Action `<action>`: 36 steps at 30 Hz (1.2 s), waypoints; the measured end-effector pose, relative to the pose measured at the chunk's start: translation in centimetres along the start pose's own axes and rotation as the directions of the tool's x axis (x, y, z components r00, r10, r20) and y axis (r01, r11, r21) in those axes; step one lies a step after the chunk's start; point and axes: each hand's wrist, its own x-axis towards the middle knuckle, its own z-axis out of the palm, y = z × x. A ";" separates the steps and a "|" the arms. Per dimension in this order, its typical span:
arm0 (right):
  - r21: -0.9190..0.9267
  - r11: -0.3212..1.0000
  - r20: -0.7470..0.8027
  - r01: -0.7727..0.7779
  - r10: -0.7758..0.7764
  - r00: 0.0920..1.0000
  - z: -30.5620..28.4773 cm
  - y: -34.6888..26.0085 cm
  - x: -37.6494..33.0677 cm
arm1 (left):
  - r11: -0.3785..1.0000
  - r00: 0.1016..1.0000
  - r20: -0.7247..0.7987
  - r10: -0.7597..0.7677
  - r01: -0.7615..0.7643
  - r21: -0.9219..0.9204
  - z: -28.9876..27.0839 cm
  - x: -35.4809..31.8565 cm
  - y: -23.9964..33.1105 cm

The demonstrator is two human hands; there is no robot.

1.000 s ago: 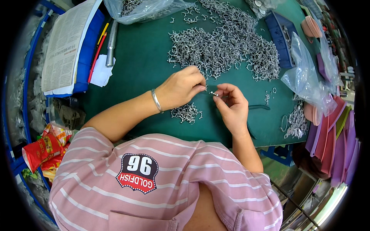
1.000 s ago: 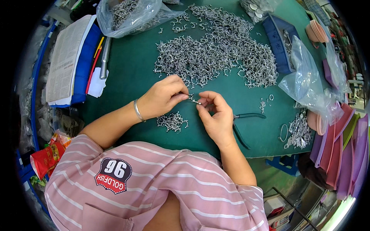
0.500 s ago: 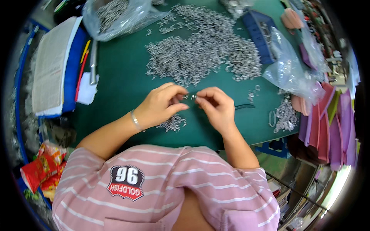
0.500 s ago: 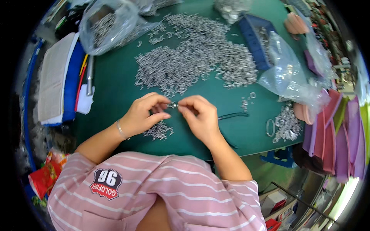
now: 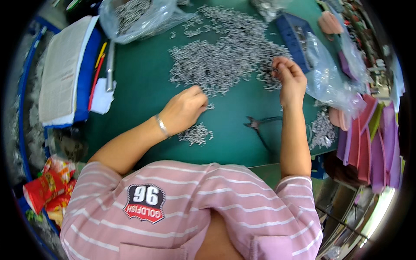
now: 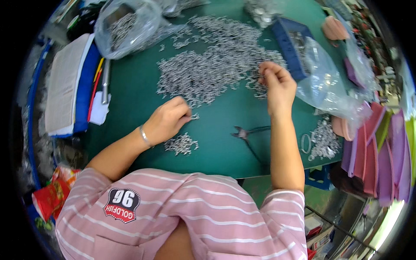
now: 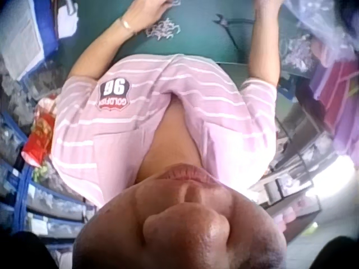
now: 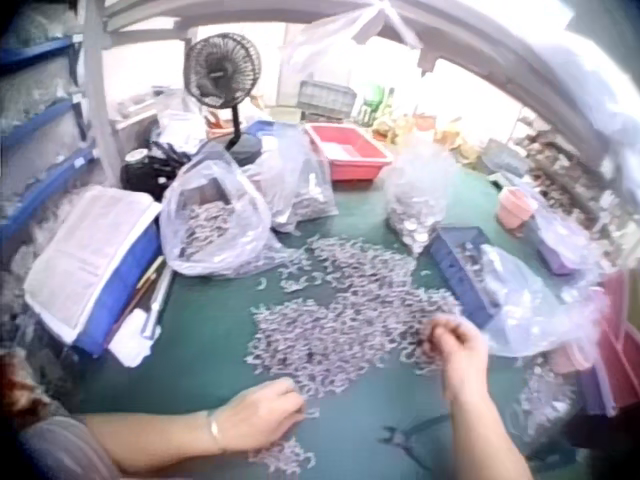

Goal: The person sits at a green workbench and repeatedly picks up small metal hooks and rings, linking them together by hand. They place the assembled pieces into a growing pile on the table. The workspace contains scattered metal parts, a notebook, and a pair of pliers.

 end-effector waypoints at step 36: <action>-0.499 0.629 0.543 0.596 -0.309 0.781 6.6 2.5 -11.1 | 0.497 0.786 0.257 -0.562 0.569 -0.655 -2.1 -0.1 1.6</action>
